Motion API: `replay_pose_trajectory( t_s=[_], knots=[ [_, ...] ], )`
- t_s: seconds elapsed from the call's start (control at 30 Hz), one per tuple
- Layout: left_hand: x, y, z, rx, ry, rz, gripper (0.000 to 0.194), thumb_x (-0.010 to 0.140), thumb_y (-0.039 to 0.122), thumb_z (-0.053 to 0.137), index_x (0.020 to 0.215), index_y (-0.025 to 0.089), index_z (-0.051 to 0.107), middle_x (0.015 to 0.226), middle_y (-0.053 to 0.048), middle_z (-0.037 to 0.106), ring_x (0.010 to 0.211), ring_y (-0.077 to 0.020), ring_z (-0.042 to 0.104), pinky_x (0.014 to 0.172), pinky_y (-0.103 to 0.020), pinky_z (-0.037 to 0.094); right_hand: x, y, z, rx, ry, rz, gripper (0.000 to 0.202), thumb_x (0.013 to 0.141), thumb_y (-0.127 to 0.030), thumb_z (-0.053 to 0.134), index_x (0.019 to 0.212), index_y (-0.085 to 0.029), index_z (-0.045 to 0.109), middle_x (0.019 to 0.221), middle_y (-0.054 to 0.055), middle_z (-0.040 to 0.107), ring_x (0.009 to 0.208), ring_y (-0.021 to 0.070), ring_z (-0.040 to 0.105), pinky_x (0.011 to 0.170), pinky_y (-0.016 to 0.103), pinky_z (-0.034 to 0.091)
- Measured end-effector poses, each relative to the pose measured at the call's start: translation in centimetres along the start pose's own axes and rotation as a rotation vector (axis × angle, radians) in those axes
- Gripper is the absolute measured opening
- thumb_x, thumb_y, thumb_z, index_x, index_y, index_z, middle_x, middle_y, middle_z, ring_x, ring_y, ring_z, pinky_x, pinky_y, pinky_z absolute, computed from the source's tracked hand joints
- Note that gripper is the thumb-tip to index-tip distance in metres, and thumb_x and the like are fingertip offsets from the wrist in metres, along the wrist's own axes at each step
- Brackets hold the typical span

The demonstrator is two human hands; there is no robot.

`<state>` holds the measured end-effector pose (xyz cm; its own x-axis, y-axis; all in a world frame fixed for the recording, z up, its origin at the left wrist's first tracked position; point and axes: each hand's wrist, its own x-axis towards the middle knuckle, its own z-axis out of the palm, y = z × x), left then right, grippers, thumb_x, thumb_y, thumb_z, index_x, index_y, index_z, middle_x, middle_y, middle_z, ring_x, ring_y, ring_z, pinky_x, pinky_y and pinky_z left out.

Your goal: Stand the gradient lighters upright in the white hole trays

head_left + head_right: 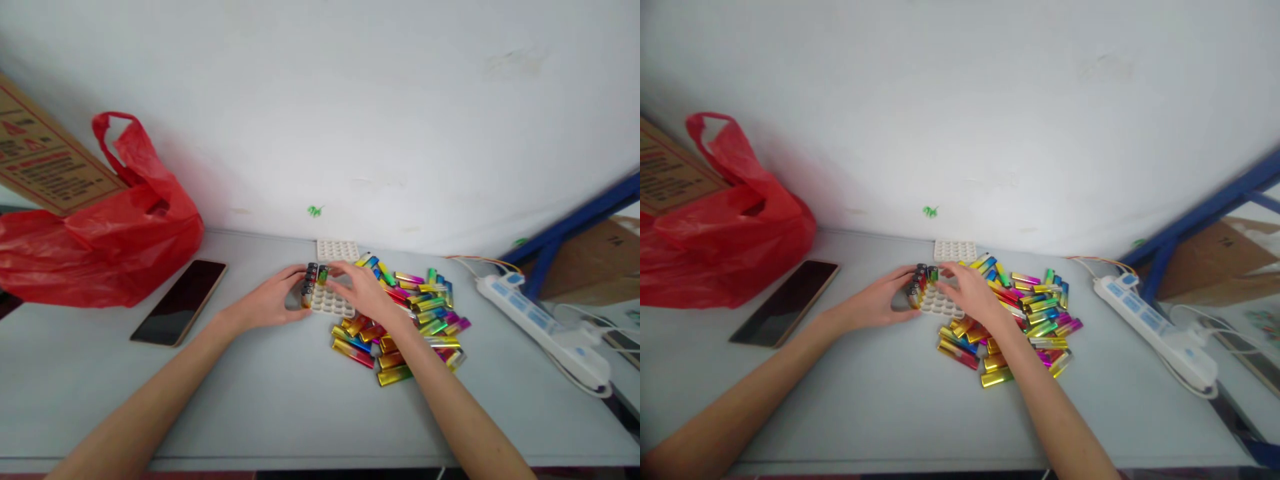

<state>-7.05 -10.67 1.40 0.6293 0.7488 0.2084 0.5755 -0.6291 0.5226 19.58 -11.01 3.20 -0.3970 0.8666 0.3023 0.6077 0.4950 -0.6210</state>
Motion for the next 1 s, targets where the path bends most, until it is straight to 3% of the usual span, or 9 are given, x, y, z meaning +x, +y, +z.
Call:
replay_pose_trajectory(
  t_s=[0.1,0.23,0.4,0.57,0.67,0.77,0.83,1.0],
  knots=[
    [0.0,0.0,0.0,-0.004,0.012,-0.002,0.071,0.083,0.05,0.082,0.143,0.016,0.063,0.158,-0.019,0.061,0.146,-0.0387,0.059,0.129,-0.051,0.046,-0.2,2.4,-2.8,-0.051,0.109,0.078,0.022,0.106,-0.035,0.062,0.115,-0.023,0.078,0.113,0.009,0.084,0.103,0.0254,0.078,0.102,0.043,0.058],
    [0.1,-0.1,0.0,-0.008,0.012,0.001,0.07,0.083,0.051,0.082,0.142,0.017,0.064,0.157,-0.018,0.061,0.145,-0.0383,0.06,0.129,-0.05,0.046,0.0,6.8,-5.5,-0.264,0.206,0.283,0.029,0.101,-0.038,0.065,0.116,-0.017,0.079,0.113,0.016,0.082,0.105,0.0308,0.076,0.104,0.048,0.056],
    [0.1,-0.3,0.1,0.012,0.0,0.002,0.07,0.083,0.052,0.081,0.141,0.016,0.064,0.156,-0.02,0.061,0.146,-0.038,0.059,0.128,-0.05,0.046,-0.2,9.2,-4.6,-0.461,0.137,0.398,0.052,0.096,-0.057,0.074,0.12,-0.011,0.078,0.125,0.026,0.075,0.125,0.0395,0.067,0.114,0.051,0.048],
    [0.1,-0.4,0.1,0.011,0.012,0.0,0.07,0.083,0.053,0.082,0.142,0.02,0.064,0.157,-0.016,0.061,0.146,-0.0368,0.06,0.129,-0.047,0.046,-0.3,8.6,-3.5,-0.458,0.148,0.429,0.049,0.09,-0.057,0.079,0.115,-0.015,0.076,0.122,0.022,0.073,0.121,0.0379,0.067,0.108,0.049,0.051],
    [0.0,-0.5,0.2,0.015,0.01,-0.007,0.071,0.083,0.052,0.082,0.143,0.019,0.064,0.158,-0.017,0.061,0.147,-0.037,0.059,0.129,-0.048,0.046,-0.1,7.9,-3.7,-0.38,0.203,0.428,0.047,0.084,-0.048,0.086,0.117,-0.019,0.069,0.117,0.016,0.076,0.113,0.033,0.071,0.101,0.045,0.054],
    [0.0,-0.5,0.2,0.016,0.008,-0.006,0.07,0.083,0.051,0.082,0.143,0.02,0.064,0.158,-0.016,0.06,0.147,-0.0364,0.059,0.129,-0.048,0.045,0.1,6.9,-4.0,-0.165,0.253,0.404,0.035,0.087,-0.036,0.08,0.116,-0.023,0.064,0.1,0.007,0.08,0.095,0.0269,0.076,0.092,0.041,0.055],
    [0.0,-0.4,0.1,0.021,0.007,-0.002,0.07,0.083,0.051,0.082,0.143,0.02,0.064,0.158,-0.016,0.06,0.147,-0.0354,0.059,0.129,-0.046,0.045,0.2,6.0,-4.2,0.03,0.306,0.366,0.032,0.089,-0.038,0.076,0.115,-0.024,0.064,0.089,0.003,0.08,0.086,0.0242,0.077,0.088,0.039,0.056],
    [0.1,-0.1,0.0,0.022,0.001,0.006,0.07,0.084,0.05,0.082,0.143,0.017,0.063,0.158,-0.018,0.06,0.147,-0.0365,0.059,0.129,-0.049,0.045,-0.1,3.1,-4.5,0.456,0.412,0.306,0.053,0.082,-0.053,0.083,0.122,-0.023,0.067,0.088,0.001,0.08,0.081,0.0212,0.074,0.081,0.034,0.056]
  ],
)
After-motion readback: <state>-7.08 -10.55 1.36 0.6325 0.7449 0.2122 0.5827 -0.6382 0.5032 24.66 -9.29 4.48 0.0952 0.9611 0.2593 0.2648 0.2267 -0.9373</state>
